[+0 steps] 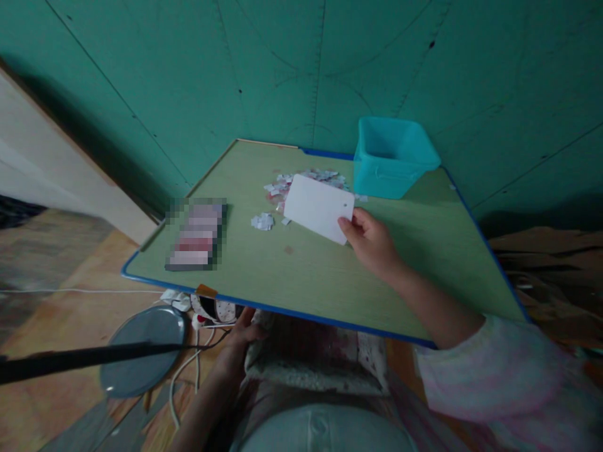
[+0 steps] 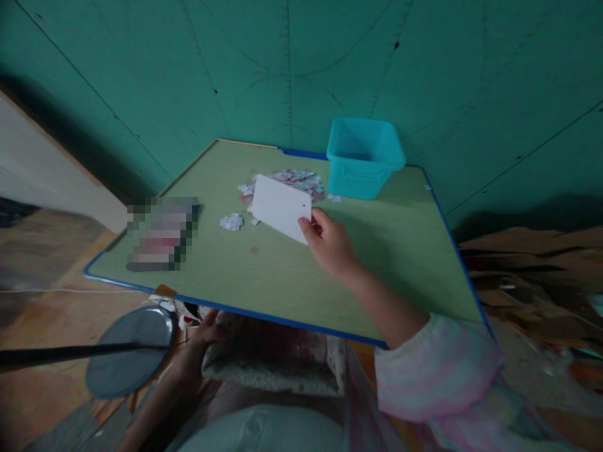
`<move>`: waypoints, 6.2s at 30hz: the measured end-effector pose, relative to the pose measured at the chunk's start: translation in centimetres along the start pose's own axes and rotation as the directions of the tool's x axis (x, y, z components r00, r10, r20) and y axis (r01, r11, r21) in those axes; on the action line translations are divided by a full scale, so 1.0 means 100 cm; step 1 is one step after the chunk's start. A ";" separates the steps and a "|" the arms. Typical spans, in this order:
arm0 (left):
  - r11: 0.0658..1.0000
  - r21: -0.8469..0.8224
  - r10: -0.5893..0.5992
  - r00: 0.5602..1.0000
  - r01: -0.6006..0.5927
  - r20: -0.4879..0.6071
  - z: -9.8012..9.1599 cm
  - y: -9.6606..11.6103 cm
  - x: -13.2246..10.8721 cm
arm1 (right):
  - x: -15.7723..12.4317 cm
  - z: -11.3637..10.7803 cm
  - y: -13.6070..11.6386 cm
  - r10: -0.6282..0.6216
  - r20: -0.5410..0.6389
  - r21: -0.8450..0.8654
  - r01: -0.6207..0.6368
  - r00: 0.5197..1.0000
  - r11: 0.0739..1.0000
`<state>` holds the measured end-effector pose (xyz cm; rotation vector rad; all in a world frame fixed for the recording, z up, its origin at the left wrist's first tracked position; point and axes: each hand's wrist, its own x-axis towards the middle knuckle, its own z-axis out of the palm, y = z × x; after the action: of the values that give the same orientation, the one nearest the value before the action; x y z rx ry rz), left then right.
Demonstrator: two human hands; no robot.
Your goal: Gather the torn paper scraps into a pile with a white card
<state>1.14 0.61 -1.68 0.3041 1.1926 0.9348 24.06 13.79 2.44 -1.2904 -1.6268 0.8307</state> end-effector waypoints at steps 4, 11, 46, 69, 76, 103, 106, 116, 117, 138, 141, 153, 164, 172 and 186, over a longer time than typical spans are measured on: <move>1.000 0.024 -0.004 1.000 0.004 -0.006 -0.003 -0.002 0.000 | -0.001 -0.009 -0.004 -0.024 -0.060 -0.060 0.021 0.998 0.998; 1.000 0.002 0.010 1.000 -0.010 0.017 -0.006 -0.004 0.001 | 0.001 -0.028 -0.005 -0.093 -0.247 -0.125 0.064 0.965 0.990; 1.000 -0.015 0.008 1.000 -0.008 0.009 -0.008 -0.004 0.001 | 0.000 -0.043 -0.012 -0.160 -0.334 -0.339 0.040 0.929 0.940; 0.999 0.032 -0.001 1.000 0.002 -0.031 0.000 0.002 -0.003 | -0.002 -0.049 -0.022 -0.015 -0.270 -0.239 -0.052 0.963 0.970; 1.000 0.020 -0.007 0.999 0.009 -0.052 0.003 0.002 -0.006 | 0.002 -0.053 -0.018 0.141 -0.077 -0.052 -0.145 0.987 0.988; 1.000 0.017 -0.004 1.000 0.004 -0.005 -0.001 0.001 0.000 | 0.008 -0.084 -0.015 0.188 -0.248 -0.196 -0.239 0.951 0.951; 1.000 0.023 -0.010 1.000 0.010 0.002 -0.004 -0.001 0.002 | 0.008 -0.078 -0.017 0.169 -0.211 -0.183 -0.208 0.963 0.961; 0.999 0.053 0.000 1.000 0.001 -0.025 0.000 0.000 -0.002 | 0.005 -0.072 -0.018 0.062 -0.217 -0.295 -0.125 0.974 0.947; 0.999 0.050 0.000 1.000 0.001 -0.021 0.001 0.000 -0.002 | 0.005 -0.074 -0.020 0.064 -0.235 -0.312 -0.138 0.970 0.940; 1.000 0.011 0.023 1.000 -0.023 -0.018 -0.003 -0.003 -0.001 | 0.006 -0.065 -0.016 0.235 -0.015 0.007 -0.235 0.972 0.972; 0.999 0.027 0.018 0.999 -0.017 -0.031 -0.002 -0.002 -0.003 | 0.006 -0.065 -0.017 0.254 0.004 0.076 -0.254 0.967 0.964; 0.999 0.035 0.010 1.000 -0.010 -0.009 -0.007 -0.005 0.004 | 0.006 -0.039 -0.003 0.143 0.008 0.093 -0.143 0.990 0.985; 0.998 -0.053 0.018 1.000 -0.018 0.004 -0.012 -0.006 0.004 | 0.005 -0.035 -0.002 0.100 -0.050 0.171 -0.090 0.994 0.981; 0.999 -0.031 -0.014 0.999 0.013 -0.031 -0.010 -0.005 0.004 | 0.008 -0.022 0.006 0.037 -0.041 0.019 -0.036 0.998 0.999; 0.999 0.019 0.047 0.997 -0.046 -0.063 -0.009 0.003 0.001 | 0.004 -0.024 0.000 0.110 0.029 0.079 -0.112 0.993 0.991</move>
<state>0.21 0.61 -1.91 0.3197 1.2570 0.9812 26.25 14.15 3.49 -1.3279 -1.5354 0.9739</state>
